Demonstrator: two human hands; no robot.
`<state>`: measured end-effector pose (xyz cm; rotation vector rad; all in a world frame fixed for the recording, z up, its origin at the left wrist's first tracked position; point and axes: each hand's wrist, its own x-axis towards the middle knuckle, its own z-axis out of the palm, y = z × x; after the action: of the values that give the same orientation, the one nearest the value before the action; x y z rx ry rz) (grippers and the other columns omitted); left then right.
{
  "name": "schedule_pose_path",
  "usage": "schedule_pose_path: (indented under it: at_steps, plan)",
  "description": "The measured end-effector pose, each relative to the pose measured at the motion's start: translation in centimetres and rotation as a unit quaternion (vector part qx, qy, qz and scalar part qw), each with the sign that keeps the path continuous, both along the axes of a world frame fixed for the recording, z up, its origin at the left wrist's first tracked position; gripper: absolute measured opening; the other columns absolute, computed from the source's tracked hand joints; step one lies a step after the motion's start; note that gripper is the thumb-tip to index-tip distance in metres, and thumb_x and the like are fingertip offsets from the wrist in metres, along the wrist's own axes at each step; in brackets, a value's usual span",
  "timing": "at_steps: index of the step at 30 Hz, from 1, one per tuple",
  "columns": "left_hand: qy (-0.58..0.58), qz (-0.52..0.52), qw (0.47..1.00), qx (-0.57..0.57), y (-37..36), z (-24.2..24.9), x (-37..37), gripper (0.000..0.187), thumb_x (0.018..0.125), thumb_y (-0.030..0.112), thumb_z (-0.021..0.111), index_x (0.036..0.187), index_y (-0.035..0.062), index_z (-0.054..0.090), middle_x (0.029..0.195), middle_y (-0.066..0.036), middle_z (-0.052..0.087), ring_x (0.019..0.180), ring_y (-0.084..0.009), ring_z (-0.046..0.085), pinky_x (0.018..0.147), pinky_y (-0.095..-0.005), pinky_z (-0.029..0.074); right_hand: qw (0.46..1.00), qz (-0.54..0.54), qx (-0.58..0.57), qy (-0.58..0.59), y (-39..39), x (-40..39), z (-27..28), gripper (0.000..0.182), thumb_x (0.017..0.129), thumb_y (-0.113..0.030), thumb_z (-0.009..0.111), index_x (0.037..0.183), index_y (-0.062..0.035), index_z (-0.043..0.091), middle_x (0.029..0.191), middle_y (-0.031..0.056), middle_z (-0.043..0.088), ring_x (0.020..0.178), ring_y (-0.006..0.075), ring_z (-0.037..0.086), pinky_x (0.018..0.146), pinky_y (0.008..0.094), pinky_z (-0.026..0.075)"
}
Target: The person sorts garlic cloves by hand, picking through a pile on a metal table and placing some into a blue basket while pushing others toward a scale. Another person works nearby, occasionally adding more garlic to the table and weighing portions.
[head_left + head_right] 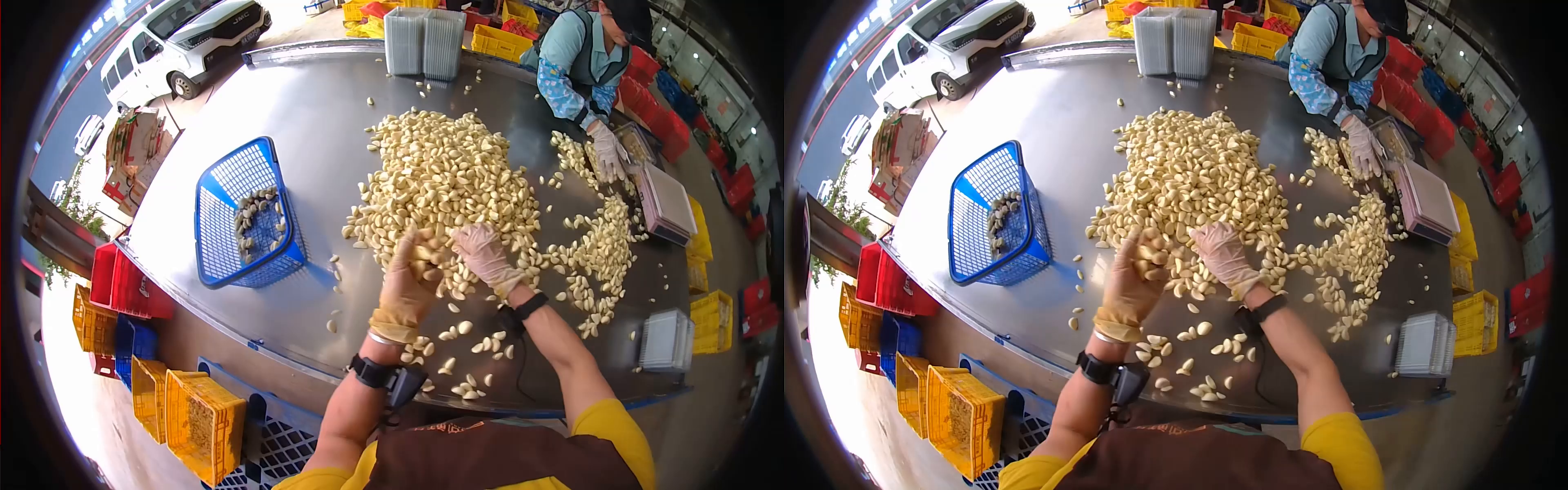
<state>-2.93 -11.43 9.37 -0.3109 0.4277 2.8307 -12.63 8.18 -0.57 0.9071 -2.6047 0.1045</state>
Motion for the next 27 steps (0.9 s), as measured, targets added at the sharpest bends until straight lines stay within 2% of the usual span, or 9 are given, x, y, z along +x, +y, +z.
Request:
schedule_pose_path:
  at_steps: [4,9,12,16,17,19,21,24,27]
  plan:
    - [-0.062,0.021,0.995,-0.073,-8.6,-0.3,0.2,0.025,0.1,0.032,0.06,0.109,0.0094,0.062,0.096,-0.001,0.065,0.079,-0.0112,0.061,0.06,-0.0196,0.048,0.985,-0.155,0.077,0.008,-3.8,-1.1,-2.3,0.018,0.086,-0.024,0.065,0.098,-0.0109,0.067,0.094,0.01,0.061,0.093,0.0308,0.059,0.082,0.0456,0.047]
    - [-0.137,-0.158,0.977,-0.032,-9.7,-7.1,4.2,0.031,0.1,0.032,0.057,0.114,0.0052,0.063,0.109,-0.011,0.069,0.099,-0.0236,0.068,0.079,-0.0309,0.059,0.935,-0.073,-0.261,-0.228,-6.8,6.9,5.7,0.017,0.086,-0.019,0.07,0.099,-0.0094,0.066,0.103,0.0092,0.063,0.101,0.0279,0.057,0.09,0.0436,0.045]
    - [-0.176,-0.17,0.97,-0.005,-9.2,-7.3,4.7,0.037,0.101,0.036,0.055,0.12,0.0055,0.062,0.109,-0.01,0.069,0.097,-0.023,0.068,0.077,-0.032,0.059,0.96,0.139,-0.16,-0.185,-10.1,9.3,8.8,0.019,0.088,-0.018,0.07,0.105,-0.0099,0.07,0.097,0.0079,0.066,0.095,0.0274,0.061,0.087,0.0394,0.049]
    - [-0.152,-0.158,0.971,0.092,-11.8,-7.6,3.7,0.03,0.1,0.034,0.058,0.113,0.0074,0.064,0.105,-0.01,0.07,0.09,-0.0213,0.068,0.064,-0.0268,0.056,0.902,0.064,-0.333,-0.267,-11.7,4.3,7.7,0.019,0.091,-0.017,0.068,0.107,-0.0057,0.07,0.107,0.0104,0.069,0.101,0.0279,0.065,0.092,0.0387,0.05]
    - [-0.149,-0.14,0.974,0.097,-13.0,-6.3,3.3,0.027,0.099,0.031,0.06,0.111,0.0078,0.065,0.105,-0.011,0.069,0.089,-0.0214,0.067,0.06,-0.0257,0.054,0.936,0.05,-0.305,-0.168,-11.9,1.7,6.5,0.019,0.093,-0.017,0.066,0.107,-0.004,0.069,0.104,0.0114,0.07,0.097,0.0276,0.066,0.088,0.0373,0.052]
    - [-0.087,-0.115,0.988,0.063,-15.5,-1.4,2.2,0.026,0.098,0.031,0.061,0.107,0.0068,0.063,0.105,-0.01,0.067,0.083,-0.0163,0.063,0.053,-0.019,0.046,0.936,-0.006,-0.282,-0.211,-13.1,-2.3,3.4,0.035,0.095,-0.03,0.064,0.121,-0.0079,0.064,0.12,0.0142,0.066,0.11,0.0311,0.062,0.099,0.0455,0.046]
    - [-0.012,-0.058,0.998,-0.019,-18.9,2.7,0.4,0.027,0.1,0.035,0.057,0.107,0.0086,0.061,0.105,-0.007,0.064,0.081,-0.0128,0.06,0.053,-0.0194,0.047,0.997,-0.009,-0.07,-0.028,-15.4,-3.7,0.4,0.056,0.093,-0.046,0.061,0.138,-0.015,0.054,0.142,0.015,0.051,0.129,0.0369,0.046,0.11,0.0577,0.031]
    - [0.119,0.105,0.964,-0.212,-24.2,5.8,-2.2,0.035,0.104,0.032,0.05,0.125,0.0048,0.059,0.115,-0.009,0.062,0.093,-0.0154,0.06,0.071,-0.0197,0.05,0.985,-0.001,0.01,-0.172,-15.2,0.0,1.8,0.074,0.088,-0.059,0.06,0.15,-0.0233,0.041,0.156,0.0135,0.032,0.144,0.0409,0.023,0.114,0.0647,0.015]
    - [0.103,0.183,0.779,-0.59,-27.1,6.1,-4.1,0.046,0.1,0.037,0.056,0.136,0.0088,0.055,0.14,-0.014,0.054,0.135,-0.0264,0.047,0.113,-0.0398,0.035,0.977,0.023,0.105,-0.184,-9.4,4.3,1.0,0.073,0.089,-0.063,0.055,0.151,-0.0261,0.041,0.159,0.0123,0.026,0.15,0.038,0.014,0.118,0.0596,0.009]
